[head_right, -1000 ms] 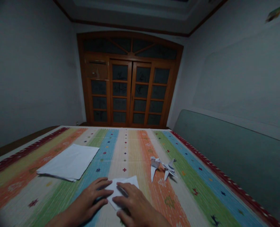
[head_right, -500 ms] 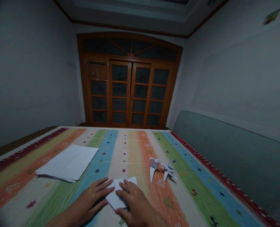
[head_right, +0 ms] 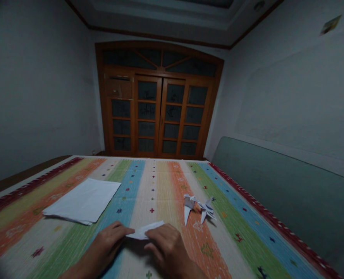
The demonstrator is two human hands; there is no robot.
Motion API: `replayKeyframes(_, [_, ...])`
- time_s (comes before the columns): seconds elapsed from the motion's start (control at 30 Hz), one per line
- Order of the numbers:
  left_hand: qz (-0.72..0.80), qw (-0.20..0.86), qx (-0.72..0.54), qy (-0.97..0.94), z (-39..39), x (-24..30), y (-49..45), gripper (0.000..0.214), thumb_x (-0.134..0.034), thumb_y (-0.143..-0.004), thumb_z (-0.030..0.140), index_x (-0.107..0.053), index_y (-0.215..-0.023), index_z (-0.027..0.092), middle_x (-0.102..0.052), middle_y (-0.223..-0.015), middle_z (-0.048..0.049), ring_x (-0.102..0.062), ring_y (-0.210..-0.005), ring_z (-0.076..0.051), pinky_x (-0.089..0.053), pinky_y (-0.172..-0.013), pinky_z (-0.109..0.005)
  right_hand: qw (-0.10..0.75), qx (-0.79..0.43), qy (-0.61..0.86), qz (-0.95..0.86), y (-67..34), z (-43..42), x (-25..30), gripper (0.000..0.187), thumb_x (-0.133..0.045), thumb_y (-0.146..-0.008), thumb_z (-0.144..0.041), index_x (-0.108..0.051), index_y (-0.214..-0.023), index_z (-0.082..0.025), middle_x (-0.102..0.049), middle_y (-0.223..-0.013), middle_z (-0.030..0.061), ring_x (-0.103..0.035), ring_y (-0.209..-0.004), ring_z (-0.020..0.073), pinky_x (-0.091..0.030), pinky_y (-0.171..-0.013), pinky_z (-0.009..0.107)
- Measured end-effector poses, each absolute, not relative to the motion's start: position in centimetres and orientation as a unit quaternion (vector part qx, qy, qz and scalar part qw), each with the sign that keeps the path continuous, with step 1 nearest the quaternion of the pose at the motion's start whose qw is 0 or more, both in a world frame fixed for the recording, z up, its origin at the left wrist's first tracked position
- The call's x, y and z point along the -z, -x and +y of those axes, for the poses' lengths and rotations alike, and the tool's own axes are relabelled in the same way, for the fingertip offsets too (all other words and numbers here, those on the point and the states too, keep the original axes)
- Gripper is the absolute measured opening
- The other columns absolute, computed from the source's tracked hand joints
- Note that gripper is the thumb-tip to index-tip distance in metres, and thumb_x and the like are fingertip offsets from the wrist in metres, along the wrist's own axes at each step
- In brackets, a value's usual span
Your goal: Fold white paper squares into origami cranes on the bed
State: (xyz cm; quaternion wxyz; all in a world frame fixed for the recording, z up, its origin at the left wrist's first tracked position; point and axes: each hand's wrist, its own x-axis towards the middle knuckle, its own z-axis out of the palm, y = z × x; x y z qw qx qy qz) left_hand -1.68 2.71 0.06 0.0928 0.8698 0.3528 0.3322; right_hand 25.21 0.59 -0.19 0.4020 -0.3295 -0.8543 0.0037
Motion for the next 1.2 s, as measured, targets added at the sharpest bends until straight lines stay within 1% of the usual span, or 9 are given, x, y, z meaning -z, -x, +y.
replayKeyframes(0.13, [0.391, 0.157, -0.392, -0.818, 2.7, -0.7, 1.9, 0.031, -0.047, -0.102, 0.027, -0.074, -0.117, 0.029, -0.08, -0.099, -0.0047, -0.075, -0.091, -0.023, -0.059, -0.082, -0.03, 0.539, -0.024, 0.413, -0.734, -25.3, 1.0, 1.2, 0.033, -0.053, -0.103, -0.039, -0.058, -0.132, -0.024, -0.077, -0.108, 0.0119, -0.075, -0.099, 0.0279, -0.063, -0.084, 0.043])
replayKeyframes(0.2, [0.423, 0.176, -0.401, -0.793, 2.8, -0.8, 1.9, 0.03, -0.048, -0.102, 0.034, -0.071, -0.121, 0.03, -0.08, -0.099, -0.0026, -0.076, -0.089, -0.024, -0.059, -0.081, -0.03, 0.571, -0.068, 0.452, -0.682, -25.0, 1.2, 1.7, 0.043, -0.054, -0.102, -0.043, -0.049, -0.14, -0.024, -0.075, -0.107, 0.0115, -0.074, -0.099, 0.0278, -0.065, -0.081, 0.042])
replayKeyframes(0.33, [0.462, 0.2, -0.39, -0.771, 2.9, -0.7, 1.8, 0.038, -0.05, -0.1, 0.039, -0.061, -0.133, 0.024, -0.075, -0.074, 0.0009, -0.071, -0.065, -0.022, -0.055, -0.065, -0.028, 0.574, -0.193, 0.484, -0.632, -24.3, 1.4, 1.7, 0.056, -0.058, -0.097, -0.045, -0.038, -0.146, -0.025, -0.071, -0.101, 0.0091, -0.073, -0.092, 0.0256, -0.065, -0.071, 0.035])
replayKeyframes(0.5, [0.45, 0.192, -0.348, -0.8, 2.8, -0.4, 1.6, 0.041, -0.047, -0.101, 0.036, -0.056, -0.138, 0.022, -0.066, -0.063, 0.0036, -0.064, -0.057, -0.021, -0.049, -0.06, -0.026, 0.574, -0.277, 0.471, -0.61, -24.2, 1.7, 1.4, 0.054, -0.059, -0.091, -0.039, -0.043, -0.141, -0.024, -0.068, -0.095, 0.0074, -0.071, -0.089, 0.0272, -0.062, -0.07, 0.035])
replayKeyframes(0.7, [0.422, 0.121, -0.28, -0.854, 2.3, -0.9, 1.3, 0.023, -0.057, -0.096, 0.024, -0.071, -0.114, 0.026, -0.074, -0.101, -0.0067, -0.069, -0.093, -0.026, -0.056, -0.089, -0.04, 0.533, -0.251, 0.526, -0.613, -24.2, 1.4, 0.8, 0.058, -0.058, -0.085, -0.025, -0.05, -0.141, -0.017, -0.069, -0.097, 0.0071, -0.069, -0.088, 0.0253, -0.059, -0.077, 0.034])
replayKeyframes(0.83, [0.392, 0.079, -0.241, -0.885, 2.0, -1.1, 1.2, 0.027, -0.055, -0.097, 0.019, -0.07, -0.117, 0.027, -0.07, -0.121, -0.0086, -0.063, -0.115, -0.03, -0.054, -0.1, -0.049, 0.493, -0.279, 0.505, -0.651, -24.2, 1.1, 0.8, 0.07, -0.055, -0.081, -0.016, -0.042, -0.15, -0.015, -0.072, -0.104, 0.0085, -0.071, -0.092, 0.0251, -0.059, -0.085, 0.037])
replayKeyframes(0.97, [0.368, 0.078, -0.223, -0.899, 2.1, -0.1, 1.6, 0.031, -0.053, -0.101, 0.022, -0.062, -0.13, 0.03, -0.061, -0.146, -0.0034, -0.05, -0.138, -0.031, -0.046, -0.113, -0.055, 0.439, -0.256, 0.479, -0.715, -24.6, 1.0, 1.7, 0.069, -0.05, -0.079, -0.006, -0.047, -0.147, -0.018, -0.059, -0.144, 0.0126, -0.056, -0.133, 0.0281, -0.043, -0.115, 0.047])
replayKeyframes(1.1, [0.363, 0.1, -0.219, -0.9, 2.2, 0.6, 2.0, 0.055, -0.054, -0.101, 0.023, -0.039, -0.154, 0.031, -0.06, -0.148, -0.0053, -0.044, -0.145, -0.031, -0.045, -0.116, -0.053, 0.377, -0.25, 0.464, -0.761, -24.7, 0.6, 2.2, 0.073, -0.046, -0.08, -0.001, -0.04, -0.151, -0.017, -0.057, -0.147, 0.0151, -0.056, -0.134, 0.0275, -0.044, -0.115, 0.05])
replayKeyframes(1.2, [0.364, 0.105, -0.215, -0.9, 2.2, 0.8, 2.1, 0.068, -0.056, -0.1, 0.023, -0.025, -0.16, 0.034, -0.052, -0.155, -0.0055, -0.039, -0.148, -0.031, -0.043, -0.117, -0.053, 0.334, -0.247, 0.427, -0.803, -24.9, 0.2, 2.1, 0.068, -0.047, -0.083, -0.001, -0.043, -0.149, -0.018, -0.057, -0.148, 0.0144, -0.054, -0.137, 0.0261, -0.043, -0.116, 0.047])
